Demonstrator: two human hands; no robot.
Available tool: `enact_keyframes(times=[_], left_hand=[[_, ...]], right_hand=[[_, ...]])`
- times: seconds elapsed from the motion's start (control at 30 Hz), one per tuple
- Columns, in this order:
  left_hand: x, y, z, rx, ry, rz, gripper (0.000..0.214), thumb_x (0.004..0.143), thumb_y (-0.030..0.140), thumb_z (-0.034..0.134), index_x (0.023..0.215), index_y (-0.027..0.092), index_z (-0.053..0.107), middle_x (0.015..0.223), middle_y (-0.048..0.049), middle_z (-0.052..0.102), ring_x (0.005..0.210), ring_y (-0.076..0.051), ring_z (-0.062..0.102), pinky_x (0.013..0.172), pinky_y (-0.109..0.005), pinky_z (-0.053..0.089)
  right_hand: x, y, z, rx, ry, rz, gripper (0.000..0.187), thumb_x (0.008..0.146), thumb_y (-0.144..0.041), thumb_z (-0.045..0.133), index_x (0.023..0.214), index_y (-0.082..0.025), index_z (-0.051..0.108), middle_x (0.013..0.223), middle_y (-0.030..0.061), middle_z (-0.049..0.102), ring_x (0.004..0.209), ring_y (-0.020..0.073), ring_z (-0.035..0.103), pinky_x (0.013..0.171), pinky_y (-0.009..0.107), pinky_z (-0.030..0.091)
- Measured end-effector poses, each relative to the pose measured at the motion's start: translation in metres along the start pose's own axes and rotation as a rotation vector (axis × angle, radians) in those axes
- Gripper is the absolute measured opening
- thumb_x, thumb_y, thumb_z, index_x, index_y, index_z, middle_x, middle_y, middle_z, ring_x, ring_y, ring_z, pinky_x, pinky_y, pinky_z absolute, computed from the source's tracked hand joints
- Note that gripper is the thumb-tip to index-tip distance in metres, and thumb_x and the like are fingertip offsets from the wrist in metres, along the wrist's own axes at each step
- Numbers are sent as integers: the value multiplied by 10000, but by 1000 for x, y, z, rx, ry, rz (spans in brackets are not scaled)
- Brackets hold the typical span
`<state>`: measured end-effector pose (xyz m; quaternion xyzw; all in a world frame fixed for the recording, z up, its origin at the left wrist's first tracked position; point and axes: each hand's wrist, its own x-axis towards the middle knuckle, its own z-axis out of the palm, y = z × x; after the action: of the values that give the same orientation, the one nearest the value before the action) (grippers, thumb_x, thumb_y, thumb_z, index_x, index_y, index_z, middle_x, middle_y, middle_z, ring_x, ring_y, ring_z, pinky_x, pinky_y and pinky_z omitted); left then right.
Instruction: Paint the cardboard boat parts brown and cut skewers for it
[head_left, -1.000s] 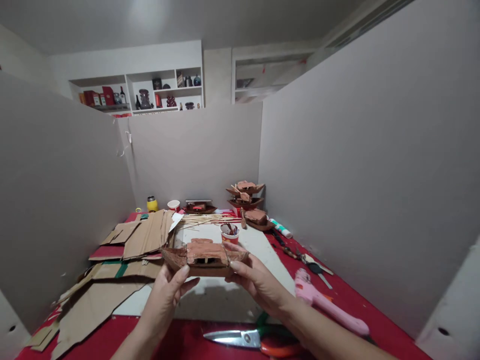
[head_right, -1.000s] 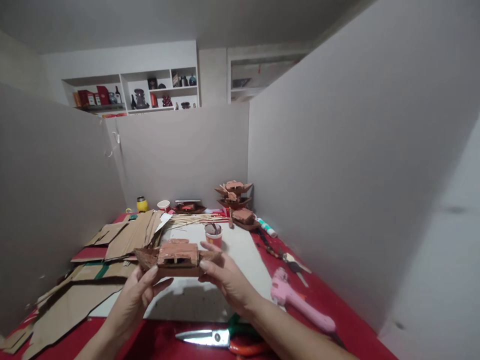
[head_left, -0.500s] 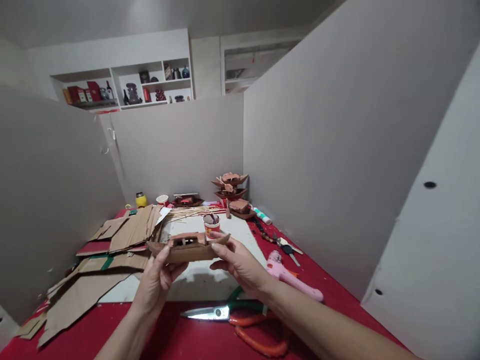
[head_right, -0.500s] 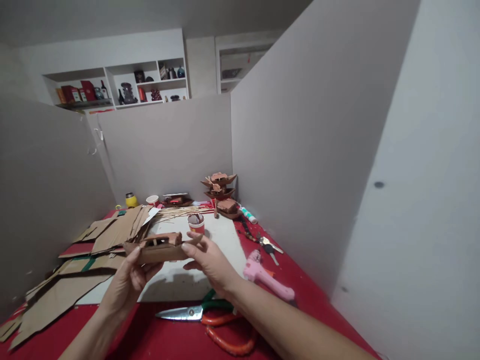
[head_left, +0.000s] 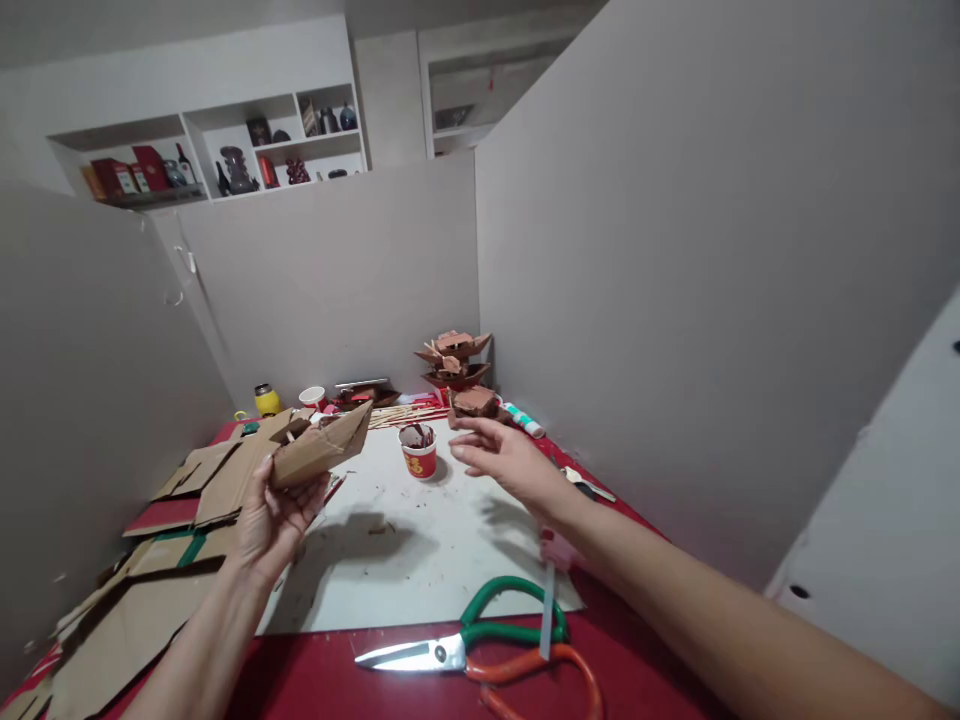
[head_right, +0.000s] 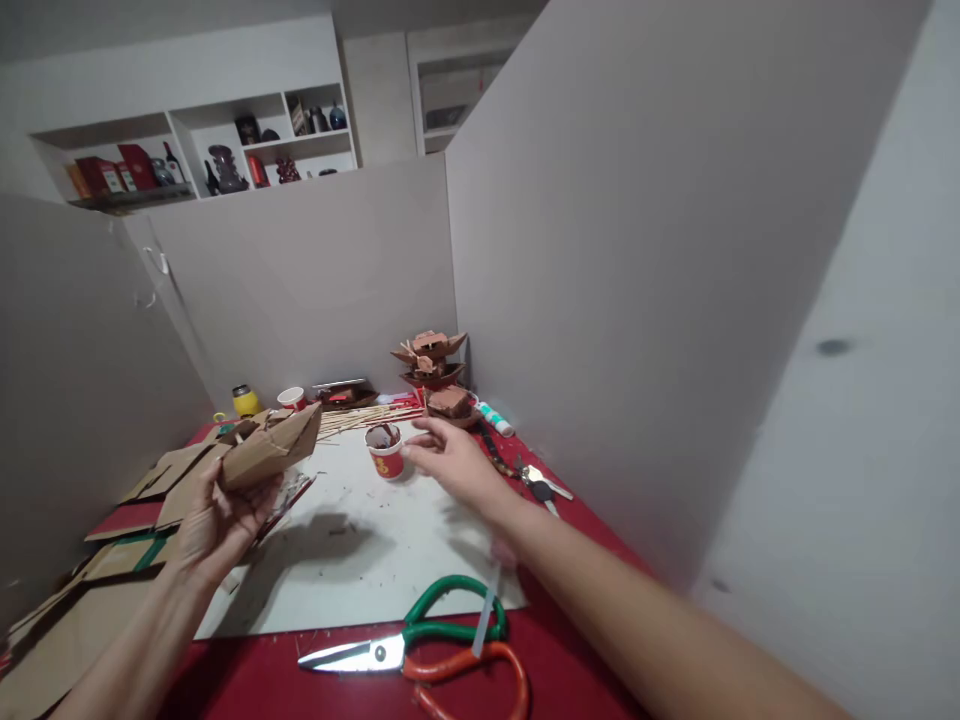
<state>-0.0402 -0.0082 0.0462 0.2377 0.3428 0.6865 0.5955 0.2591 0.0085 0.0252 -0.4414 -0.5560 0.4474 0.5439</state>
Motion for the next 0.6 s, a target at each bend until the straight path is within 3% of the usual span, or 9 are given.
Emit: enact_keyframes(times=[0.13,0.2,0.27,0.4,0.6], left_hand=[[11,-6,-9,-8,2,-9,351,970,271,542,1303,163,560,881,-105,782,765,-220,783,689,-302,659],[12,-9,-14,-7,-4,-30,355,965,258,549,1301,146,561,888,-119,783,772,-230,784,686,-305,657],[12,-11,-18,-11,-6,-47,362,960,253,560,1304,142,560,896,-120,782,776,-226,783,700,-307,655],[11,-14,-23,-15,-12,-90,378,953,285,582,1294,123,568,887,-142,772,767,-236,779,671,-301,647],[13,-25,-31,-18,-10,-159,434,909,323,657,1270,98,570,814,-144,753,691,-244,764,634,-315,640]], right_hand=[[33,20,-2,-217,32,-31,901,630,-254,891,1455,-213,531,1294,141,670,1192,336,614,1054,510,455],[48,28,2,-299,15,-48,967,601,-228,920,1476,-217,508,1372,153,631,1278,373,559,1111,546,395],[60,34,8,-356,-19,-76,817,709,-270,885,1444,-220,532,1437,145,584,1320,366,532,1124,572,380],[77,42,24,-429,-98,-132,413,962,-324,672,1346,-197,589,1440,112,565,1264,307,585,1045,565,476],[88,60,44,-480,-155,-152,370,971,-328,664,1308,-187,605,1335,103,627,1134,267,656,941,494,560]])
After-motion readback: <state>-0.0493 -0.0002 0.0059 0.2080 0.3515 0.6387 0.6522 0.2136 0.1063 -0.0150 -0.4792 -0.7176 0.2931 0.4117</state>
